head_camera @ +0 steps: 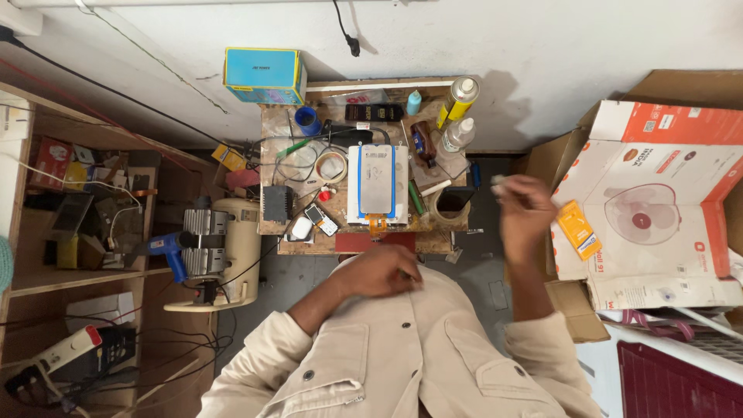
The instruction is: The person works on a small electronic device clamped to a workbench. They use a green-handled tool to manipulate components on the device's circuit board, occasionally picking up and setting down other small items from the cluttered workspace.
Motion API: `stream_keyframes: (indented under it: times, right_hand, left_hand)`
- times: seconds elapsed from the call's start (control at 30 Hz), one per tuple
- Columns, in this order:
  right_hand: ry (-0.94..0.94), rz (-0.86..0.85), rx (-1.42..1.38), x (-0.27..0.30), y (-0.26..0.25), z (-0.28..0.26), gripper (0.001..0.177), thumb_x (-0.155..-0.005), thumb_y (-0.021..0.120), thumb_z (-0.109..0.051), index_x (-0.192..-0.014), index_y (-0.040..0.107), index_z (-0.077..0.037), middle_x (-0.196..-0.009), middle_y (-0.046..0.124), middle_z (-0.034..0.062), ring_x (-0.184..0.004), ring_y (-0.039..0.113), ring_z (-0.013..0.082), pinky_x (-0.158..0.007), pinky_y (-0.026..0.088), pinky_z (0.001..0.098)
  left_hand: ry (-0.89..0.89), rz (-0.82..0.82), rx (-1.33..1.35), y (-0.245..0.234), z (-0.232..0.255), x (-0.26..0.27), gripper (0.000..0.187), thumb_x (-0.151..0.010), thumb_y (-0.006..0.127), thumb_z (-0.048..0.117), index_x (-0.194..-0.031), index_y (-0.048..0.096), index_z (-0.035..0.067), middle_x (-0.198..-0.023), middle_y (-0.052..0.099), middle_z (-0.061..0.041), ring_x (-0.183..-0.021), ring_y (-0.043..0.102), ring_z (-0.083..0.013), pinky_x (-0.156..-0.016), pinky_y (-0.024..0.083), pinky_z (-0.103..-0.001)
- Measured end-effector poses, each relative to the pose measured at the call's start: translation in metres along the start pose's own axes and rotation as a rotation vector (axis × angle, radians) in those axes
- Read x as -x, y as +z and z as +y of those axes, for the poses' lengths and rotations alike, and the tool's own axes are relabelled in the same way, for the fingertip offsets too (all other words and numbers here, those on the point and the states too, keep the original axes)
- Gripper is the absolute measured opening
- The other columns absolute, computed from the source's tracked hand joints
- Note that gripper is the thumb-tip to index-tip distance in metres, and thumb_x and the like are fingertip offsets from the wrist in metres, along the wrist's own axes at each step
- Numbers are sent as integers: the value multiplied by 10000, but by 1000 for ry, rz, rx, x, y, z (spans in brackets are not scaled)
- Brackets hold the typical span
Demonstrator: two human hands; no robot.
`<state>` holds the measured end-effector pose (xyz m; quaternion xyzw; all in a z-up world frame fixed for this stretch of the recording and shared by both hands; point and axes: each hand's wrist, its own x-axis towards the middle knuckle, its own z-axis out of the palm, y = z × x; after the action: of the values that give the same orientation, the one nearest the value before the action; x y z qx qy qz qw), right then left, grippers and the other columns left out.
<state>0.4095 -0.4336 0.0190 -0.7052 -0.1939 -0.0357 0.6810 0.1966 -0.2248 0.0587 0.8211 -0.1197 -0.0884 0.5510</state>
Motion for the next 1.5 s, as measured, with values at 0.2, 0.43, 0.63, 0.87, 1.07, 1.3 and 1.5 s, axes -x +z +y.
stream_keyframes:
  times: [0.2, 0.43, 0.63, 0.87, 1.07, 1.3, 1.5]
  right_hand:
    - [375, -741, -78, 70, 50, 10, 287, -683, 669, 133, -882, 747, -60, -890, 762, 78, -765, 728, 157, -684, 579, 296]
    - [289, -1053, -772, 53, 12, -55, 150, -813, 873, -28, -833, 725, -48, -890, 781, 143, -791, 744, 223, -664, 589, 336]
    - [181, -157, -538, 1, 5, -32, 184, -901, 810, 53, -1037, 739, -49, -1049, 720, 161, -883, 687, 222, -766, 570, 328]
    - [236, -714, 258, 60, 58, -9, 279, -660, 885, 56, -904, 769, -17, -829, 746, 97, -700, 689, 184, -649, 558, 316]
    - [589, -1000, -379, 76, 29, -50, 131, -750, 811, 46, -811, 712, -13, -935, 779, 141, -840, 772, 198, -674, 662, 333]
    - [214, -336, -54, 7, 17, -41, 180, -835, 726, 144, -938, 722, -4, -977, 739, 122, -854, 717, 165, -749, 600, 277]
    - [285, -818, 126, 70, 53, -13, 212, -722, 771, 136, -823, 744, -49, -851, 765, 86, -777, 725, 148, -691, 585, 284]
  left_hand:
    - [190, 293, 44, -54, 57, -5, 82, -872, 768, 67, -925, 706, 75, -842, 648, -65, -822, 647, -208, -720, 488, -370]
    - [-70, 842, 190, -90, -57, 9, 111, -968, 743, 2, -877, 694, 44, -809, 625, -30, -666, 487, -131, -593, 352, -246]
    - [22, 231, 276, -19, -44, -5, 98, -885, 728, 24, -966, 751, 73, -952, 709, -48, -861, 680, -152, -675, 551, -292]
    - [199, 305, 96, -30, 21, -7, 63, -884, 737, 73, -943, 729, 94, -924, 688, -38, -882, 655, -163, -743, 535, -364]
    - [-41, 728, 401, -60, -49, -12, 73, -947, 722, 7, -886, 708, 45, -863, 644, -29, -780, 575, -113, -710, 478, -293]
    - [87, 120, 0, 3, -15, -14, 43, -812, 761, 61, -850, 753, 79, -808, 689, -51, -812, 645, -248, -710, 506, -376]
    - [155, 411, -54, -41, 26, -14, 63, -868, 766, 86, -915, 733, 61, -821, 658, -61, -808, 626, -247, -726, 491, -387]
